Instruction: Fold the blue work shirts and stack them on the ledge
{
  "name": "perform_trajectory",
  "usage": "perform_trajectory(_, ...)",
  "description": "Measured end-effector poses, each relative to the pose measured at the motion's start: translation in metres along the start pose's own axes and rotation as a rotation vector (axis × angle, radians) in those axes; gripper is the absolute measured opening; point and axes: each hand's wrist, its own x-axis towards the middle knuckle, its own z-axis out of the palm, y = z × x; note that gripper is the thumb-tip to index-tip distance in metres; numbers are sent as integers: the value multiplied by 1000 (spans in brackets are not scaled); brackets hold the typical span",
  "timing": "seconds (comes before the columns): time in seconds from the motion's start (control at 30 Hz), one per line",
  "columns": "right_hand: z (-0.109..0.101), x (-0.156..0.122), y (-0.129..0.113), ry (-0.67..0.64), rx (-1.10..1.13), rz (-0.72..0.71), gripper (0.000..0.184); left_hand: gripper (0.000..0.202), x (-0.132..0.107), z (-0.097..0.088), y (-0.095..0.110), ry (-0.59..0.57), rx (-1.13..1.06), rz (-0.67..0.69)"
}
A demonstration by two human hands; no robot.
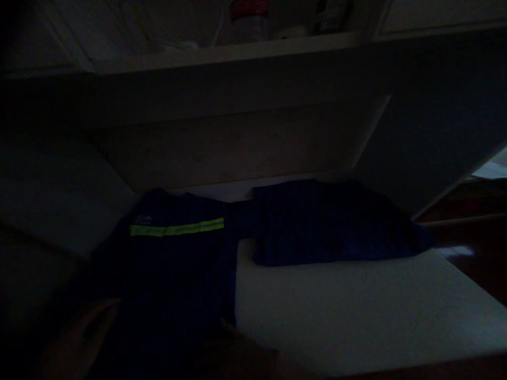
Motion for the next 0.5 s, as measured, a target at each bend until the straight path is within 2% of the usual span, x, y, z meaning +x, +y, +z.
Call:
perform_trajectory(0.1,-32,-17,0,143,94,143,35,40,-4,76,81,-445,-208,56)
perform_trajectory(0.17,-63,-39,14,357,158,339,34,46,-3,124,131,-663,-308,110)
perform_trajectory(0.2,-82,-54,25,487,186,447,36,48,0,146,152,-726,-331,152)
perform_trajectory(0.23,-101,-71,38,624,205,553,38,49,4,167,171,-757,-315,211)
perform_trajectory(0.3,-144,-111,68,900,185,760,41,49,14,205,201,-745,-196,340)
perform_trajectory(0.37,-187,-153,99,1110,8,943,42,47,21,235,225,-687,-53,438)
perform_trajectory(0.43,-225,-189,124,1169,-255,1141,50,48,27,258,246,-637,23,468)
perform_trajectory(0.5,-249,-213,143,1123,-410,1353,59,52,34,275,263,-597,52,451)
